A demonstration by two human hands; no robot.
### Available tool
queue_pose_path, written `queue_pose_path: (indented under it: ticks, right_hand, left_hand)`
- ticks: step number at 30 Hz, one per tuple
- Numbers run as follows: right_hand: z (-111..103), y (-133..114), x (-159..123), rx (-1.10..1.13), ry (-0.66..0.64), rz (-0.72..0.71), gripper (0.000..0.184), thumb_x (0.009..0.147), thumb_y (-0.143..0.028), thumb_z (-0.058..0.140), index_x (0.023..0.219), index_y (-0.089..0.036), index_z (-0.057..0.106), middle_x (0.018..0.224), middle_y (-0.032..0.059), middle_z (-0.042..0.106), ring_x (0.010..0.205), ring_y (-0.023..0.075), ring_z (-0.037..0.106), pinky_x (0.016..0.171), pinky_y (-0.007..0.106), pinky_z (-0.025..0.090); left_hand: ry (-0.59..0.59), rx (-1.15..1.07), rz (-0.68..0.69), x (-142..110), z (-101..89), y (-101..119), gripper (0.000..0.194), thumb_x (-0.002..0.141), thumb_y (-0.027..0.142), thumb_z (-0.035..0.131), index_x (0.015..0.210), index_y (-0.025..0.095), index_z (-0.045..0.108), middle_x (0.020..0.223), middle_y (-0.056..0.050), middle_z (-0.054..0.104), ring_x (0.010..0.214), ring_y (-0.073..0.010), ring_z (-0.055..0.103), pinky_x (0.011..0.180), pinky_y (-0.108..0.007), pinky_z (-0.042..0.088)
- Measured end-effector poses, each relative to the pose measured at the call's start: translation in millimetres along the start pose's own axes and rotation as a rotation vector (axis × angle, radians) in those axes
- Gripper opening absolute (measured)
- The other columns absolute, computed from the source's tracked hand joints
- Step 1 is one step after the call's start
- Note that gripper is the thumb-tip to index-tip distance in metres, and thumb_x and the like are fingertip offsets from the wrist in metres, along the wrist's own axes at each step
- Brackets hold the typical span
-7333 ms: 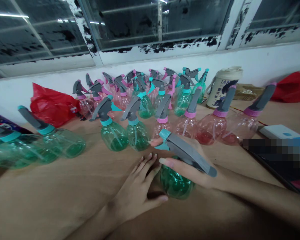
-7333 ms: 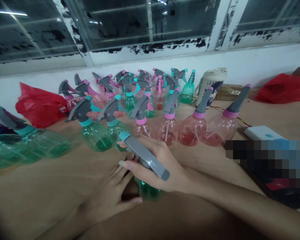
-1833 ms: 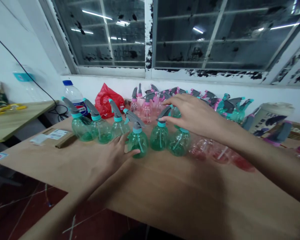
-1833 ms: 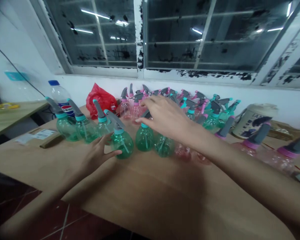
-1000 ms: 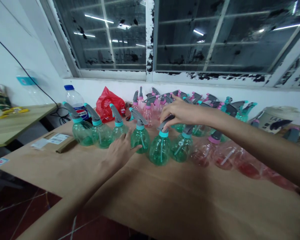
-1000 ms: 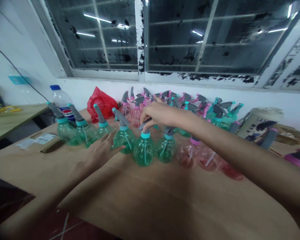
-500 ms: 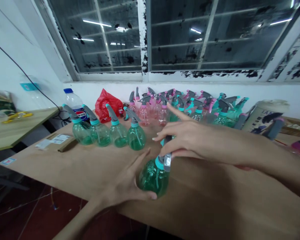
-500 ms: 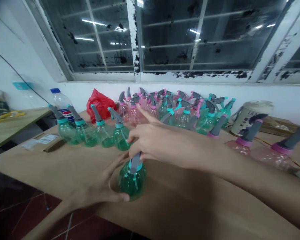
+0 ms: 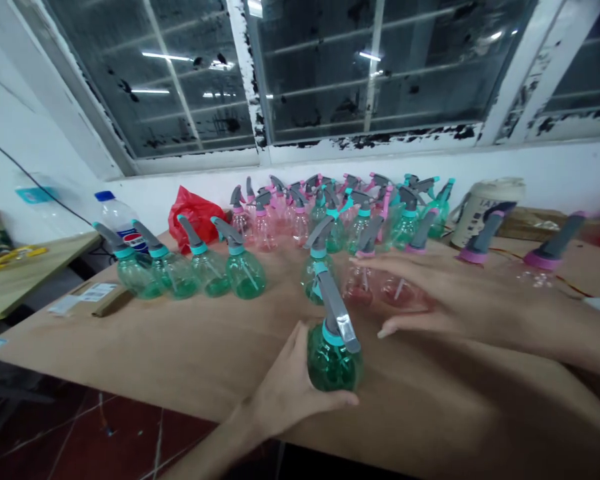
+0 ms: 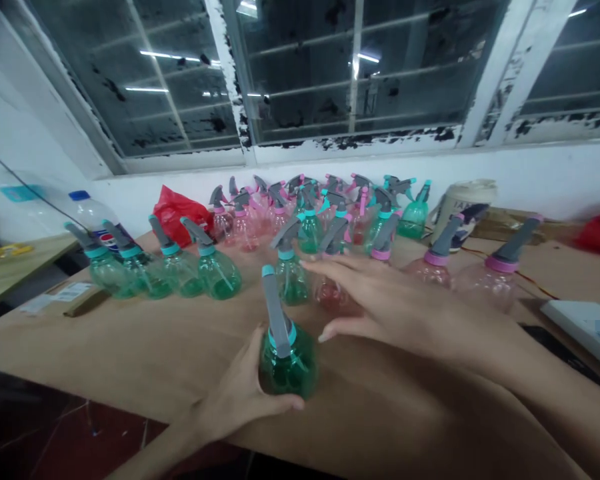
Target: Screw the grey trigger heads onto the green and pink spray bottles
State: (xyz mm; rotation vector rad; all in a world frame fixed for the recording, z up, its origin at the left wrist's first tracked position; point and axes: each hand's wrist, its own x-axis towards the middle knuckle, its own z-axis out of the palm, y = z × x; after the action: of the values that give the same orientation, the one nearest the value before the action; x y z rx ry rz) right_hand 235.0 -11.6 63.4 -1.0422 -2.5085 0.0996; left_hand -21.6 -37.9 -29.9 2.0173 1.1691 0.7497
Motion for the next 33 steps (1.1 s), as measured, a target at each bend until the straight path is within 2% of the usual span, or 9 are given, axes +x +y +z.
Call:
queue_pose_path:
  ticks: [5,7,10,14,17,21,25,29,33]
  right_hand:
    - [28,-5,-3,0.205,-0.090,0.133,0.086,0.071,-0.062,0.067,0.137,-0.013,0.041,0.135,0.0184,0.053,0.121,0.0343,0.052,0.095,0.049,0.048]
    - [39,-12,1,0.306,0.006,0.117,0.078,0.064,-0.063,0.072,0.121,-0.014,0.053,0.117,0.0167,0.062,0.109,0.0336,0.059,0.088,0.048,0.052]
    - [52,-22,6,0.439,0.243,0.056,0.053,0.071,-0.055,0.070,0.105,-0.017,0.057,0.100,0.0113,0.065,0.101,0.0298,0.062,0.085,0.046,0.051]
    - [62,-30,9,0.576,0.412,0.071,0.028,0.084,-0.035,0.062,0.106,-0.018,0.059,0.096,0.0074,0.066,0.094,0.0230,0.064,0.085,0.041,0.050]
    - [67,-29,11,0.608,0.450,0.091,0.022,0.086,-0.030,0.059,0.104,-0.019,0.061,0.096,0.0067,0.067,0.094,0.0219,0.064,0.083,0.040,0.049]
    - [71,-23,15,0.631,0.466,0.055,0.017,0.085,-0.026,0.058,0.100,-0.018,0.063,0.089,0.0045,0.067,0.088,0.0196,0.065,0.078,0.035,0.050]
    - [70,-17,18,0.628,0.450,0.002,0.018,0.084,-0.024,0.056,0.099,-0.017,0.064,0.087,0.0051,0.068,0.083,0.0191,0.066,0.074,0.034,0.050]
    - [70,-12,23,0.611,0.443,-0.041,0.017,0.084,-0.022,0.055,0.097,-0.015,0.065,0.086,0.0070,0.068,0.081,0.0184,0.067,0.073,0.032,0.051]
    - [70,-7,28,0.613,0.424,-0.069,0.019,0.082,-0.021,0.055,0.098,-0.018,0.065,0.086,0.0052,0.069,0.085,0.0194,0.067,0.079,0.036,0.052]
  left_hand:
    - [0.015,0.026,-0.002,10,28.8,9,0.088,0.052,0.053,0.086,0.124,0.020,0.047,0.118,-0.012,0.055,0.114,-0.0356,0.051,0.096,-0.054,0.042]
    - [0.007,0.068,-0.010,13,41.2,12,0.085,0.051,0.057,0.084,0.121,0.020,0.053,0.120,-0.014,0.053,0.119,-0.0407,0.046,0.099,-0.059,0.038]
    - [0.071,0.178,-0.046,13,58.5,14,0.082,0.052,0.060,0.082,0.116,0.016,0.056,0.116,-0.017,0.053,0.116,-0.0446,0.048,0.094,-0.064,0.040]
    - [0.221,0.231,0.016,9,70.6,12,0.102,0.054,0.062,0.081,0.132,0.014,0.037,0.114,-0.018,0.054,0.107,-0.0414,0.054,0.087,-0.062,0.047]
    - [0.207,0.250,0.105,4,67.7,7,0.110,0.059,0.065,0.077,0.141,0.019,0.022,0.125,-0.019,0.050,0.115,-0.0413,0.051,0.092,-0.062,0.044]
    - [0.066,0.342,0.151,1,49.8,-5,0.117,0.061,0.066,0.075,0.146,0.022,0.008,0.137,-0.021,0.044,0.124,-0.0405,0.045,0.095,-0.060,0.044]
    - [-0.030,0.582,0.284,1,25.5,-24,0.115,0.071,0.074,0.060,0.150,0.020,-0.004,0.149,-0.023,0.030,0.135,-0.0433,0.030,0.103,-0.066,0.030]
    - [-0.091,0.711,0.315,2,11.0,-39,0.095,0.084,0.066,0.052,0.151,0.020,0.004,0.152,-0.019,0.028,0.139,-0.0375,0.025,0.107,-0.062,0.028]
    - [-0.098,0.745,0.291,1,11.9,-43,0.085,0.085,0.063,0.053,0.149,0.016,0.021,0.153,-0.020,0.027,0.139,-0.0379,0.024,0.106,-0.063,0.028]
